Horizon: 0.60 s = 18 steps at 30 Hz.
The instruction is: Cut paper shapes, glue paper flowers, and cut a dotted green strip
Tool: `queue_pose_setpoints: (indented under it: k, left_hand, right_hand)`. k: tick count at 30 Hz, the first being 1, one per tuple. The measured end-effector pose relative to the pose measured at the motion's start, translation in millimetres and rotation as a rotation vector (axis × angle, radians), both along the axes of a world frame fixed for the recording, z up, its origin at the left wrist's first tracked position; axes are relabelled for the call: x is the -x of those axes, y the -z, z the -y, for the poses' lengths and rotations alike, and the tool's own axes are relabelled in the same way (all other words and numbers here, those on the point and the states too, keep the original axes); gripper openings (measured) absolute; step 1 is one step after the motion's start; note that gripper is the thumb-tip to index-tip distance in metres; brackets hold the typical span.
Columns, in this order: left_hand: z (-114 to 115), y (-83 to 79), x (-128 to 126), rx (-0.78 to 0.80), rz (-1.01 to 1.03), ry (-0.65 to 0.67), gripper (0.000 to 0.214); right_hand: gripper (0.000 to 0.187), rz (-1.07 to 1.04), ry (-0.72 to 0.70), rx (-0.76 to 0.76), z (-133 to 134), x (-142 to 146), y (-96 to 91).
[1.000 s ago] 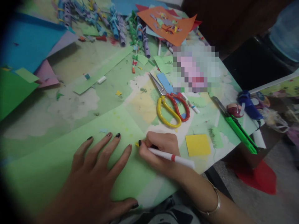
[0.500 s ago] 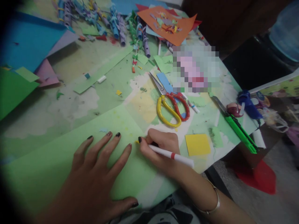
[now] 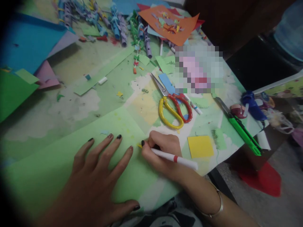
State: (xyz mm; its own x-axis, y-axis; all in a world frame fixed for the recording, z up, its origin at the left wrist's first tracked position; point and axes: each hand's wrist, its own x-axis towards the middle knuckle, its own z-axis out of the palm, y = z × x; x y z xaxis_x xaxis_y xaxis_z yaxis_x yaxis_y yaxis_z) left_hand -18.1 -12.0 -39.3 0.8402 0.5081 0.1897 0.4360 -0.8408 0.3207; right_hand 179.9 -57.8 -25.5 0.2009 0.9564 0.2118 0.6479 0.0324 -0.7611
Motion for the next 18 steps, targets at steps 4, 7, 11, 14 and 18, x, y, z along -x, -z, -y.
queue_pose_setpoints:
  k: [4, 7, 11, 14, 18]
  left_hand:
    - [-1, -2.2, 1, -0.013, -0.018, 0.026, 0.080]
    - [-1, -3.4, 0, 0.013, -0.022, 0.006, 0.077]
    - [-1, -4.2, 1, 0.019, -0.033, 0.018, 0.074]
    - [-1, -4.2, 1, 0.021, -0.030, 0.013, 0.075]
    - [1, -5.0, 1, 0.024, -0.040, 0.002, 0.077]
  right_hand:
    - [0.027, -0.245, 0.125, -0.035, 2, -2, 2.7]
    - [0.018, -0.467, 0.229, -0.100, 7, -4, 3.9]
    - [0.005, -0.338, 0.265, -0.064, 14, -4, -2.2]
    - [0.004, -0.284, 0.205, 0.028, 20, -1, -8.3]
    - [0.004, -0.291, 0.100, 0.116, 27, 4, -10.4]
